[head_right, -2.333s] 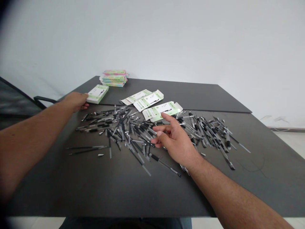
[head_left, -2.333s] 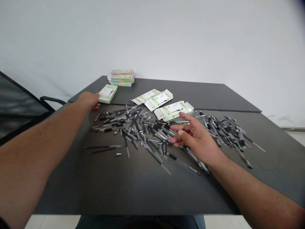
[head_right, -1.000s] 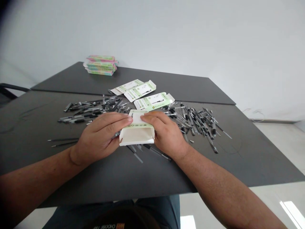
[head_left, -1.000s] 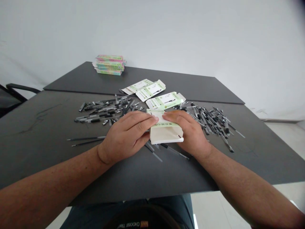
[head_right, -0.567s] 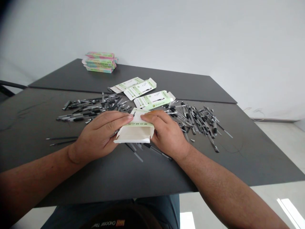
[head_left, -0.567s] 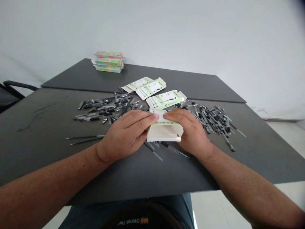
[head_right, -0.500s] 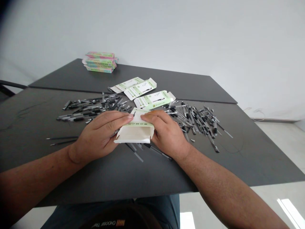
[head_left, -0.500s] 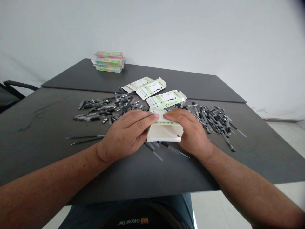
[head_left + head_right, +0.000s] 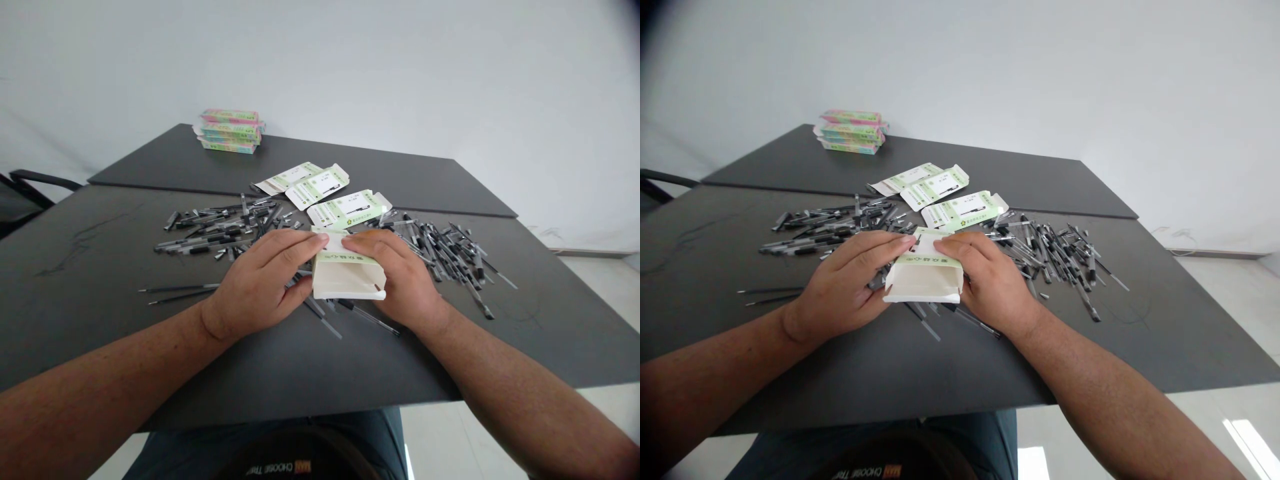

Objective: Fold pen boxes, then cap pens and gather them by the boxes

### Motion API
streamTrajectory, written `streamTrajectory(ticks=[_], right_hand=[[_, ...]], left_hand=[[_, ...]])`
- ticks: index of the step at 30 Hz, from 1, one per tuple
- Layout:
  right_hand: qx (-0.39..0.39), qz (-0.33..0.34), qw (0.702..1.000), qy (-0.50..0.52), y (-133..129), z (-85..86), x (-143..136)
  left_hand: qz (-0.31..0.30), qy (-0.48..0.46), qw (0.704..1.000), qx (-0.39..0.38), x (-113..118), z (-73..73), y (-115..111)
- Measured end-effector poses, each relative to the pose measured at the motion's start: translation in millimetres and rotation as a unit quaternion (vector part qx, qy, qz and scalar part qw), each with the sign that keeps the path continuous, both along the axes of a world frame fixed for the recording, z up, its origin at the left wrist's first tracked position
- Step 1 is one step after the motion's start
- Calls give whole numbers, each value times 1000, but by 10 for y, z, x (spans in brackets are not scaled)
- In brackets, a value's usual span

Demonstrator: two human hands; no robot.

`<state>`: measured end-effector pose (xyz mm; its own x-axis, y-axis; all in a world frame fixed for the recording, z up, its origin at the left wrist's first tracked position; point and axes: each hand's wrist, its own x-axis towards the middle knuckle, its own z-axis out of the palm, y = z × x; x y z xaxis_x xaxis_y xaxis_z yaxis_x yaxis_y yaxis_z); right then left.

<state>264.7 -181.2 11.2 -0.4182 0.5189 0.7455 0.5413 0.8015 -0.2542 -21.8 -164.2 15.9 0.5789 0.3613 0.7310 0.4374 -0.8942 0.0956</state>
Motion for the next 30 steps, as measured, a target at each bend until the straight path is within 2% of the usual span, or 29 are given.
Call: streamTrajectory(ticks=[12,17,19,23,25,27,30], right_hand=[[-20,78,995,52,-58,86,33],[-37,30,997,55,-92,64,4],[-55,12,995,76,-93,30,-8],[-103,17,989,102,-74,-36,-15],[-98,17,991,94,-67,-45,-16],[-94,14,992,82,-65,-39,-18],[-84,6,994,66,-61,-22,-24]], left_hand=[[24,7,1000,7,-88,3,177],[40,23,999,10,-239,110,243],[70,22,997,-13,-374,190,331],[210,-10,974,-89,-832,337,746],[263,-60,945,-187,-1123,365,1058],[306,-79,922,-226,-1411,349,1385],[339,-97,886,-301,-1780,272,1795]])
